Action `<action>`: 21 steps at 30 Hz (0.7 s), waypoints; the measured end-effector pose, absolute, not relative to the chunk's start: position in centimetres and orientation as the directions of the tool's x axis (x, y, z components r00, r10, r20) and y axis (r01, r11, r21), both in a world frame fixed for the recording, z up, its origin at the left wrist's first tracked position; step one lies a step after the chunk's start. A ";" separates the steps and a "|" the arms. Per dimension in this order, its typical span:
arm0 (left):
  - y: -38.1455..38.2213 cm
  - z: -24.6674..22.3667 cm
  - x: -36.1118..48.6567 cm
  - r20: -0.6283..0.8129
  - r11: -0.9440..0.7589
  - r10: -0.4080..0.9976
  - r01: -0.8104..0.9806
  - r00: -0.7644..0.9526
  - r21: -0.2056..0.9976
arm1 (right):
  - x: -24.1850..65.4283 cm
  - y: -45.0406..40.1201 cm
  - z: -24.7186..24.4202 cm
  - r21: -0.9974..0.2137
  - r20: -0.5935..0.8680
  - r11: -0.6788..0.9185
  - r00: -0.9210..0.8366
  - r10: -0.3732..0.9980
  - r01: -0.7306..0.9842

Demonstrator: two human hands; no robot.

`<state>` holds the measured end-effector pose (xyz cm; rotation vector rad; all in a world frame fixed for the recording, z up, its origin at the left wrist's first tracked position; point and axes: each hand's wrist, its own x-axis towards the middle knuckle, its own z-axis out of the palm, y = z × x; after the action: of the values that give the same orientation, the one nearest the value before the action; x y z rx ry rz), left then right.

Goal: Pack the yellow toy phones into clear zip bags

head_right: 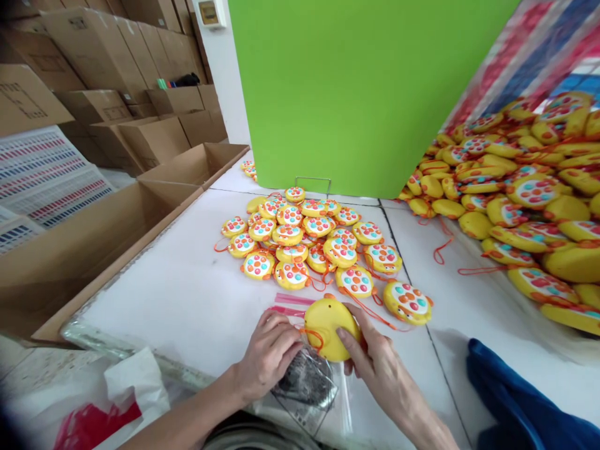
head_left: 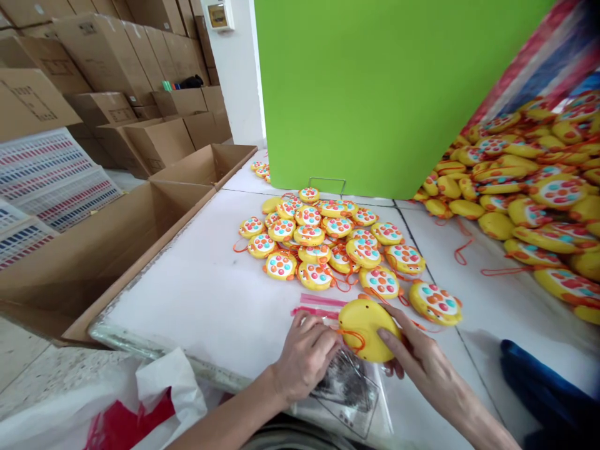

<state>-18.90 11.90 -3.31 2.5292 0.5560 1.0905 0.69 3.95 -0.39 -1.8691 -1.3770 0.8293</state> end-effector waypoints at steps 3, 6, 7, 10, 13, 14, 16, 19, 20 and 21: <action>12.5 -2.0 -20.1 0.640 -0.802 0.576 0.198 0.509 0.563 | 0.6 3.7 -0.1 -0.809 -0.068 -0.202 0.254 0.965 0.552; 13.2 -1.0 -20.9 0.415 -0.514 0.839 0.260 0.351 0.818 | 0.6 3.4 -0.1 -0.802 -0.021 -0.172 0.261 0.965 0.572; 13.4 -0.8 -21.0 0.267 -0.363 0.902 0.261 0.340 0.894 | 0.5 3.3 -0.1 -0.801 -0.005 -0.159 0.260 0.966 0.577; 13.6 -0.7 -20.8 -0.153 0.072 0.890 0.201 0.430 0.977 | 0.4 3.0 -0.1 -0.793 0.048 -0.133 0.279 0.959 0.595; 13.2 -1.2 -20.1 -0.298 0.274 0.799 0.124 0.522 0.954 | 0.4 2.8 -0.1 -0.751 0.125 -0.097 0.285 0.950 0.653; 13.1 -1.4 -19.8 -0.304 0.293 0.787 0.108 0.537 0.950 | 0.5 2.8 -0.1 -0.728 0.145 -0.083 0.272 0.951 0.681; 12.9 -1.7 -19.4 -0.287 0.290 0.783 0.085 0.552 0.953 | 0.7 2.7 0.1 -0.679 0.161 -0.064 0.234 0.959 0.731; 12.9 -1.6 -18.9 -0.249 0.260 0.806 0.058 0.537 0.964 | 0.4 2.8 1.2 -0.630 0.093 -0.072 0.167 0.982 0.773; 12.9 -1.4 -18.7 -0.239 0.252 0.811 0.050 0.533 0.966 | 0.1 2.8 1.7 -0.620 0.043 -0.058 0.109 0.993 0.782; 12.9 -1.3 -18.5 -0.232 0.248 0.813 0.043 0.533 0.968 | -0.3 2.9 2.2 -0.609 -0.005 -0.023 0.025 1.000 0.793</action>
<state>-18.49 12.92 -1.27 1.2205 0.8800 0.6295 -0.25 2.91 2.22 -1.8674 -1.8185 0.6227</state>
